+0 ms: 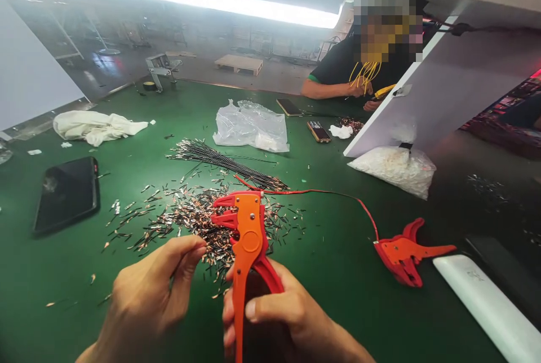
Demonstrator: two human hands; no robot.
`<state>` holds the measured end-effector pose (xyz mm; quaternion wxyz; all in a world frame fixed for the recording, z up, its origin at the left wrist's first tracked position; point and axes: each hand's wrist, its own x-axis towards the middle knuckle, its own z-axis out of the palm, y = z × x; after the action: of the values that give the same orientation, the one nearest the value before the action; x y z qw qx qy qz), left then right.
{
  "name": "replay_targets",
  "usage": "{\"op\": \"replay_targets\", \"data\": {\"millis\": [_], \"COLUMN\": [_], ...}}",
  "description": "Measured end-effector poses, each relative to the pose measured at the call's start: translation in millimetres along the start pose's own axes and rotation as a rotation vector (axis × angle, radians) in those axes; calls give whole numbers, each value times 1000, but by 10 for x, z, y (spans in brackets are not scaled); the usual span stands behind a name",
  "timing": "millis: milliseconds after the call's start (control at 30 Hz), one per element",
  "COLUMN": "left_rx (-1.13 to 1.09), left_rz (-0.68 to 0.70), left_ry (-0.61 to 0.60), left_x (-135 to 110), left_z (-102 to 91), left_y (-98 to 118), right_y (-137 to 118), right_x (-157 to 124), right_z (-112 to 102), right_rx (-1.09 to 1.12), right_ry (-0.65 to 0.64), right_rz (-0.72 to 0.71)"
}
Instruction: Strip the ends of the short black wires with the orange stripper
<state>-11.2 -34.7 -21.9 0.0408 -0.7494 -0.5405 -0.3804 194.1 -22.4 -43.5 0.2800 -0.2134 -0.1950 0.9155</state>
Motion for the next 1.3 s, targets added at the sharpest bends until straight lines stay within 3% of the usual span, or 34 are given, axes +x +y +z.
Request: {"op": "replay_targets", "data": {"millis": [167,300,433,500,633,767,833,933,1100,1300], "left_rx": [-150,-274,-166,-54,-40,-179,-309,-293,-213,-442], "left_rz": [51,133,175,137,100,97,26,-89,-146,-222], "left_ry": [-70,-174,-257,-342,-476,-473,-494,-348,-194,-261], "left_x": [-12,-16,-97,-181,-307,-206,-90,59,105,47], "left_z": [36,74,147,204,283,175,66,-48,-6,15], "left_y": [17,132,239,258,250,245,232,180,100,62], "right_y": [22,22,-13,-35,-83,-148,-171,-157,-20,115], "right_x": [60,118,101,77,25,-19,-35,-38,19,24], "right_z": [70,133,149,152,171,168,149,118,95,52], "right_rx": [-20,-71,-71,-74,-89,-84,-101,-79,77,55], "right_ry": [-35,120,289,296,276,237,201,130,-85,-80], "right_rz": [5,-126,-182,-172,-108,-92,-125,-157,-49,106]}}
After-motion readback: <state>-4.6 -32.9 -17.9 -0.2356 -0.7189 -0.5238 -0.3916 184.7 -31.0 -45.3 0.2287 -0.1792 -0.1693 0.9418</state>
